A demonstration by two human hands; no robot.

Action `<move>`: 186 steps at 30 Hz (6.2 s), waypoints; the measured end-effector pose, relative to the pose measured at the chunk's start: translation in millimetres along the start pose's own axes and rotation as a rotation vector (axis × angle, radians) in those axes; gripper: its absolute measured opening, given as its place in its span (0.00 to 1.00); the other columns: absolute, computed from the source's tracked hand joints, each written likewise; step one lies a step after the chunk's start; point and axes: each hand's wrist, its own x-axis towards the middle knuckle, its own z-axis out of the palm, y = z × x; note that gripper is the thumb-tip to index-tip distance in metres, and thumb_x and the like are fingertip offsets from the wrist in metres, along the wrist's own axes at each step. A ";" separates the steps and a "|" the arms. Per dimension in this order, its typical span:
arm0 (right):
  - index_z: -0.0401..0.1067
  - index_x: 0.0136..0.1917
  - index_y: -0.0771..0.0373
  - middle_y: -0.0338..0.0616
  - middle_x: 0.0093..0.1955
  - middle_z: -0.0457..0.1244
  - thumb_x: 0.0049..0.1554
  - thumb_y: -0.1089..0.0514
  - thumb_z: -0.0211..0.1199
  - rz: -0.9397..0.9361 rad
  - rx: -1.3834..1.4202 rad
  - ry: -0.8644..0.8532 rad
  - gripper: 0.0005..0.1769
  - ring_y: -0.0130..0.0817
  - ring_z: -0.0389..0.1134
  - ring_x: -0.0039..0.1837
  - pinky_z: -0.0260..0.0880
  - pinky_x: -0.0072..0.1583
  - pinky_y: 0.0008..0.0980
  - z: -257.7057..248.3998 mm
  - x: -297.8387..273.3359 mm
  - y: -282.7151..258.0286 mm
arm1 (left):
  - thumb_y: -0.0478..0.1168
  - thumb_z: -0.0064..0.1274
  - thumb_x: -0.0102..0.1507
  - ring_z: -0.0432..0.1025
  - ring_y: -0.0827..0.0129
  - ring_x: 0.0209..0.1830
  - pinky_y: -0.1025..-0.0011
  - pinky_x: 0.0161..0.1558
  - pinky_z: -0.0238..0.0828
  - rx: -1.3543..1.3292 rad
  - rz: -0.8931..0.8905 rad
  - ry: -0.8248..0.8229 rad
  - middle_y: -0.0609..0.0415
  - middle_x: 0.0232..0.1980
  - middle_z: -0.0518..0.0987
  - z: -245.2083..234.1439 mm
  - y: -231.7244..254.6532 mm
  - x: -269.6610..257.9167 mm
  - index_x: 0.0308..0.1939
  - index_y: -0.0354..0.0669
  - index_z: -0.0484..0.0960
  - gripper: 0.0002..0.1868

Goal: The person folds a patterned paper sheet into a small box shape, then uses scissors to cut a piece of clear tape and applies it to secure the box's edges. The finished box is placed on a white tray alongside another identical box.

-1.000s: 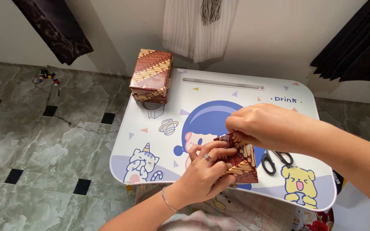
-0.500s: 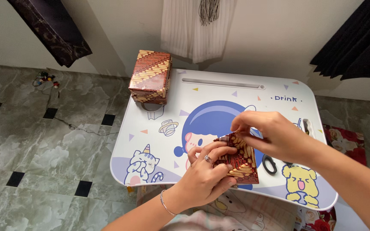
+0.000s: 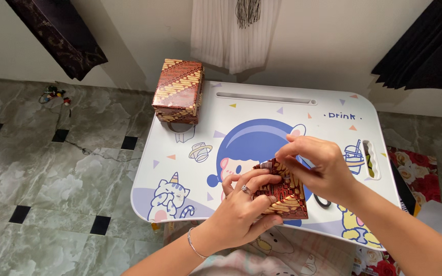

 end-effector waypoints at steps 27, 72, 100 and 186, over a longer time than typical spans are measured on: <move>0.72 0.55 0.68 0.42 0.51 0.69 0.63 0.63 0.57 0.770 0.985 0.277 0.09 0.23 0.69 0.50 0.72 0.52 0.27 62.3 -75.3 32.0 | 0.50 0.49 0.69 0.64 0.56 0.69 0.58 0.67 0.47 -0.180 -0.052 -0.134 0.51 0.64 0.75 -18.7 -8.8 14.8 0.45 0.43 0.78 0.14; 0.71 0.51 0.65 0.39 0.42 0.69 0.59 0.64 0.59 0.858 0.934 0.219 0.06 0.21 0.69 0.43 0.72 0.46 0.26 60.7 -70.5 35.1 | 0.41 0.61 0.59 0.79 0.62 0.34 0.66 0.40 0.75 -0.235 -0.293 -0.231 0.50 0.33 0.84 -37.5 -23.6 108.4 0.33 0.38 0.86 0.09; 0.72 0.45 0.63 0.40 0.54 0.64 0.56 0.74 0.58 0.618 0.928 0.275 0.09 0.26 0.66 0.55 0.68 0.58 0.27 53.8 -66.8 38.5 | 0.34 0.63 0.57 0.75 0.71 0.36 0.73 0.38 0.74 -0.563 -0.600 -0.250 0.53 0.38 0.79 -9.6 -57.9 74.7 0.31 0.34 0.81 0.07; 0.67 0.71 0.68 0.51 0.70 0.61 0.43 0.54 0.70 0.109 -0.026 -0.300 0.43 0.50 0.59 0.74 0.60 0.71 0.45 -23.8 -54.6 -19.2 | 0.52 0.67 0.60 0.67 0.63 0.76 0.48 0.76 0.51 0.028 0.214 -0.203 0.54 0.71 0.76 -22.6 -41.9 24.5 0.66 0.45 0.77 0.34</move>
